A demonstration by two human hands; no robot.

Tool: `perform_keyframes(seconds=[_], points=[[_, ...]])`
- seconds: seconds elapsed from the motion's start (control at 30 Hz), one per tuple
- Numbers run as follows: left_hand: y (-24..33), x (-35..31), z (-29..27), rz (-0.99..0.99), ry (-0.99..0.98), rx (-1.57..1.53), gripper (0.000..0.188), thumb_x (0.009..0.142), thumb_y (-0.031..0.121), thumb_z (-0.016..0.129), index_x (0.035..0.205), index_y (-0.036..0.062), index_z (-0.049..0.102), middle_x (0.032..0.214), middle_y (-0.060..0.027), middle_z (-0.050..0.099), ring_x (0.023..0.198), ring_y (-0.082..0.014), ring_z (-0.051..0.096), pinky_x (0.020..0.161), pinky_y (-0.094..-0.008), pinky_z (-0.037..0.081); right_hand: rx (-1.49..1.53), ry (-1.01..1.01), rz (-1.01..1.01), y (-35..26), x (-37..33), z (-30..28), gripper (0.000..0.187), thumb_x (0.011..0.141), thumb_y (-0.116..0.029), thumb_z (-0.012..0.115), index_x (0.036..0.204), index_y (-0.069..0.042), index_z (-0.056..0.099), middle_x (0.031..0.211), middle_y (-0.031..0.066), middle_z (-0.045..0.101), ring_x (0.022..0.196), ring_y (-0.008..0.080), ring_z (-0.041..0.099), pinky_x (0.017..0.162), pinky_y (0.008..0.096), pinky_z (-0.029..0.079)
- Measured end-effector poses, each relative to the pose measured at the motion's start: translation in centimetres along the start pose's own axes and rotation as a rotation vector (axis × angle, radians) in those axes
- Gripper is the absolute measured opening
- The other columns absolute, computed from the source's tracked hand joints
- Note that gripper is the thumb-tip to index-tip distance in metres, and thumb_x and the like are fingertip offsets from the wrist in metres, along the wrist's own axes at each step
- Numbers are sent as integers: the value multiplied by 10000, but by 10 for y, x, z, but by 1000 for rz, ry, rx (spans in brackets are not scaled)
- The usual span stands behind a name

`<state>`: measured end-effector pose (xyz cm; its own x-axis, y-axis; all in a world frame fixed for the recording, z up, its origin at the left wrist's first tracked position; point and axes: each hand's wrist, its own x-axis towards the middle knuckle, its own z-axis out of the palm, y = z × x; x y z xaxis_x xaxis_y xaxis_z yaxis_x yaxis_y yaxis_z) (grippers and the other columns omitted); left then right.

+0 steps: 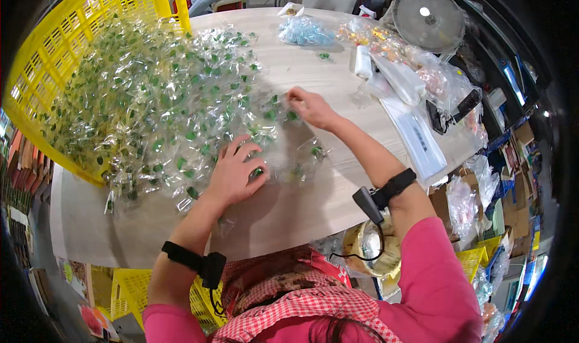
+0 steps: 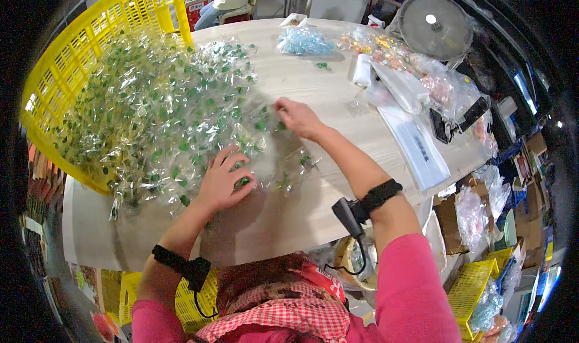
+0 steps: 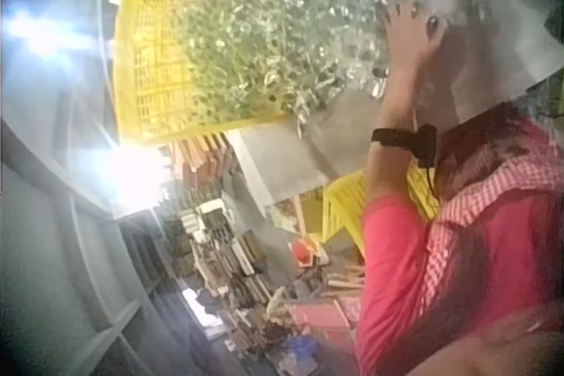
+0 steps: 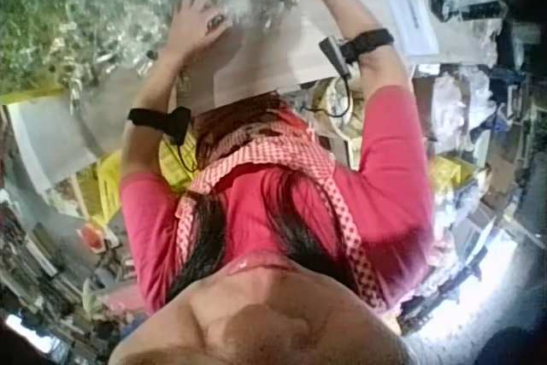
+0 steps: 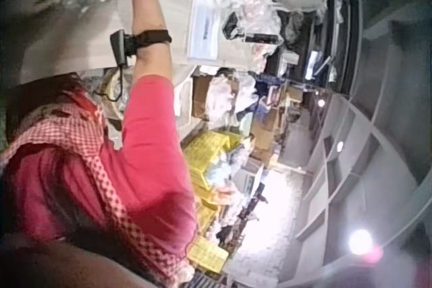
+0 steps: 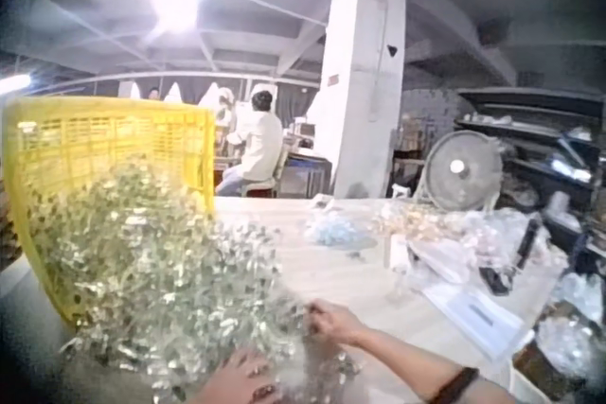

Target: Packaging small green plastic parts into transparent bags from a basket.

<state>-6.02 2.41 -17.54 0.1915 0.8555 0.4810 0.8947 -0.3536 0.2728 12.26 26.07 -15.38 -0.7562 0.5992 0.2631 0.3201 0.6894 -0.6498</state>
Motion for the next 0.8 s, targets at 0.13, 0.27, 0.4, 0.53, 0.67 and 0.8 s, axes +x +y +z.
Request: perform_keyframes(seconds=[0.13,0.27,0.4,0.53,0.67,0.8], points=[[0,1,-1,10,10,-39,123,775,251,716,840,171,648,1160,-25,546,1254,-358,434,960,-512,419,-370,-212,-39,-11,-23,-2,227,862,-112,542,1089,-103,547,1012,169,641,929,381,605,795,441,481],[1,4,2,-2,28,-67,132,761,263,715,822,166,650,1151,-27,539,1257,-337,426,956,-514,413,-268,-349,79,-7,-58,-45,175,892,-104,528,1063,-94,561,1003,140,656,900,309,638,758,420,486],[-2,2,0,7,57,-48,120,751,240,727,808,172,646,1137,-16,538,1260,-330,425,952,-512,413,370,-217,432,-22,-80,-81,188,961,-122,487,1138,-92,541,1166,82,643,943,156,641,626,286,492],[5,5,-4,2,15,-52,116,755,198,722,812,145,635,1166,-37,553,1274,-356,419,989,-486,408,1028,164,609,-23,-95,-96,324,990,-114,419,1312,-103,457,1264,125,602,961,141,644,526,199,497],[4,2,-5,-1,27,-64,117,756,198,721,813,142,635,1170,-39,550,1273,-360,418,985,-491,407,1356,129,551,-18,-91,-92,378,1016,-219,375,1379,-119,406,1269,189,575,992,211,651,496,209,529],[2,-1,-6,-10,2,-37,116,770,202,712,836,142,639,1181,-44,542,1276,-362,409,992,-494,397,1517,28,515,-29,-80,-87,406,1017,-365,384,1321,-105,454,1257,208,562,968,229,647,478,205,504]])
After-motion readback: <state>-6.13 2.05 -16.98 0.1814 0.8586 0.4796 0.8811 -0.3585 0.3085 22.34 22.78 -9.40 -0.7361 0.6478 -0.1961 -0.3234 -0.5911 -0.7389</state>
